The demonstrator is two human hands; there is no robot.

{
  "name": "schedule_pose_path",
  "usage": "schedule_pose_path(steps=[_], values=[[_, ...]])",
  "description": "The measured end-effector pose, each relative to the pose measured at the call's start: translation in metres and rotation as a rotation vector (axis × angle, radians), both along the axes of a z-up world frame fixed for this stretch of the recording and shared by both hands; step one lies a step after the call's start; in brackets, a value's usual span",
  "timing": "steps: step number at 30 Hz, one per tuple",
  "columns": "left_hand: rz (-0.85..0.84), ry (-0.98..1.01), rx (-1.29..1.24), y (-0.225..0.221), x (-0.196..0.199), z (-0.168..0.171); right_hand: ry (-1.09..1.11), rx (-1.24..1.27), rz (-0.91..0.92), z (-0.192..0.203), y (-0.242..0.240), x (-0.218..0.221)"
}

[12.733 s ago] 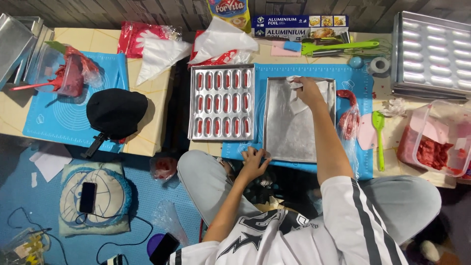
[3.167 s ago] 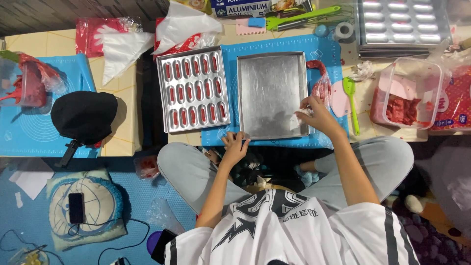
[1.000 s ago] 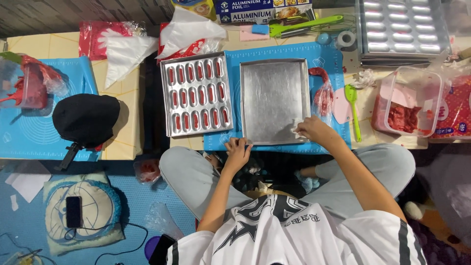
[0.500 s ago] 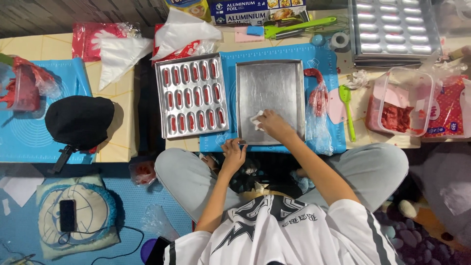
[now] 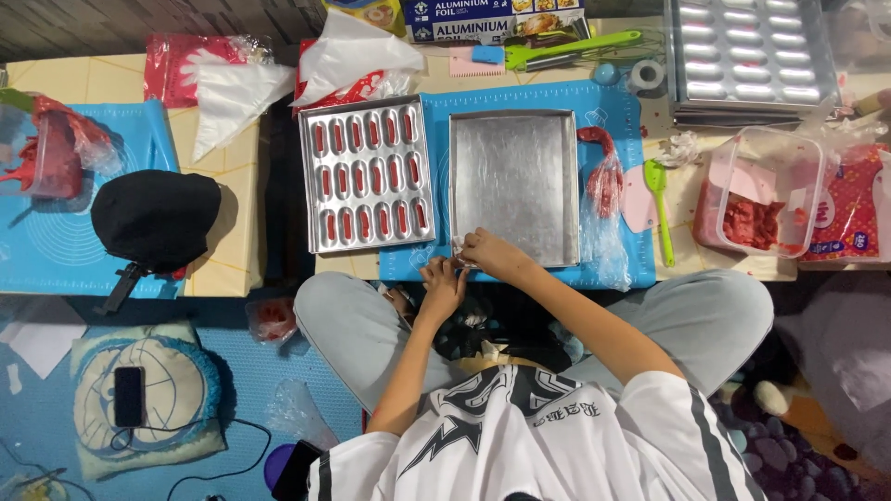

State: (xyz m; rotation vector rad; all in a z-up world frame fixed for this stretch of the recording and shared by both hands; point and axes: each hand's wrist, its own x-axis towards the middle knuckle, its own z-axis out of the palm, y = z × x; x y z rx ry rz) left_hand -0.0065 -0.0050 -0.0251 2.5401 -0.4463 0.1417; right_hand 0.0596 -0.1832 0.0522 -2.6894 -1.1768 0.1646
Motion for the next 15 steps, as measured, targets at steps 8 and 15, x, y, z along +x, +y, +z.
schedule_pose_path(steps=[8,15], values=[[-0.043,0.064,0.041,0.006,0.008,-0.011,-0.032,-0.052,0.108,0.004,-0.026,-0.003],[-0.243,0.633,0.152,0.024,0.042,0.011,-0.07,0.022,0.096,0.005,-0.08,-0.007]])
